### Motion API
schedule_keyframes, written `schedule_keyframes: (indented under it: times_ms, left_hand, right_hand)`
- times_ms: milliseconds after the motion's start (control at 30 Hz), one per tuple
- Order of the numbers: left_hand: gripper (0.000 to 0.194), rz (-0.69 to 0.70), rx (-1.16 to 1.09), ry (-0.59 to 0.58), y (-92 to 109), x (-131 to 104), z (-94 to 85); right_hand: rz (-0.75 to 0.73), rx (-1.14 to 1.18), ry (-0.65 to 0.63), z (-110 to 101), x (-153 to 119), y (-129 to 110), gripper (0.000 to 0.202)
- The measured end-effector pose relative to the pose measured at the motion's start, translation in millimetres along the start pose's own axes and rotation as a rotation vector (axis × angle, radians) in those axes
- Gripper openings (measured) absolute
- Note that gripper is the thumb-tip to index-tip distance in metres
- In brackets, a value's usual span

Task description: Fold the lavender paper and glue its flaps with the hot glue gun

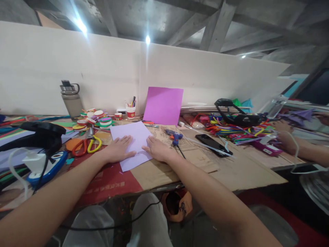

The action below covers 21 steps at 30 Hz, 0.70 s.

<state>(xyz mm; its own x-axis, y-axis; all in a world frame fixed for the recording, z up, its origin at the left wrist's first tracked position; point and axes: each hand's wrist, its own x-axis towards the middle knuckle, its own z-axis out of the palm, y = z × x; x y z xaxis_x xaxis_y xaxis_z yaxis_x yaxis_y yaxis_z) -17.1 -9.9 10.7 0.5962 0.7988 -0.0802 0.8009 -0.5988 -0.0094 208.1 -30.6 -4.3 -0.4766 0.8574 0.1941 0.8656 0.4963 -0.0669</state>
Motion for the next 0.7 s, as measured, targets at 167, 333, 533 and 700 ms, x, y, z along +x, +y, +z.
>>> schedule_keyframes:
  times_ms: [167, 333, 533, 700]
  left_hand:
    - [0.088, 0.005, -0.005, -0.016, -3.7, -2.2, -0.9]
    - [0.084, 0.106, -0.003, 0.017, -5.5, -2.0, 2.7]
    - [0.082, 0.098, -0.027, -0.009, -4.6, -1.8, 1.6]
    - [0.075, 0.098, -0.117, -0.016, -8.2, -0.6, -3.6]
  right_hand:
    - [-0.125, 0.093, -0.025, -11.5, -7.8, -17.1, 0.053]
    - [-0.366, 0.224, -0.088, -8.7, -6.9, -27.8, 0.058]
    - [-0.368, 0.295, -0.089, -8.6, -6.0, -29.7, 0.056]
    - [-0.196, 0.447, 0.008, -17.6, -8.0, -17.0, 0.053]
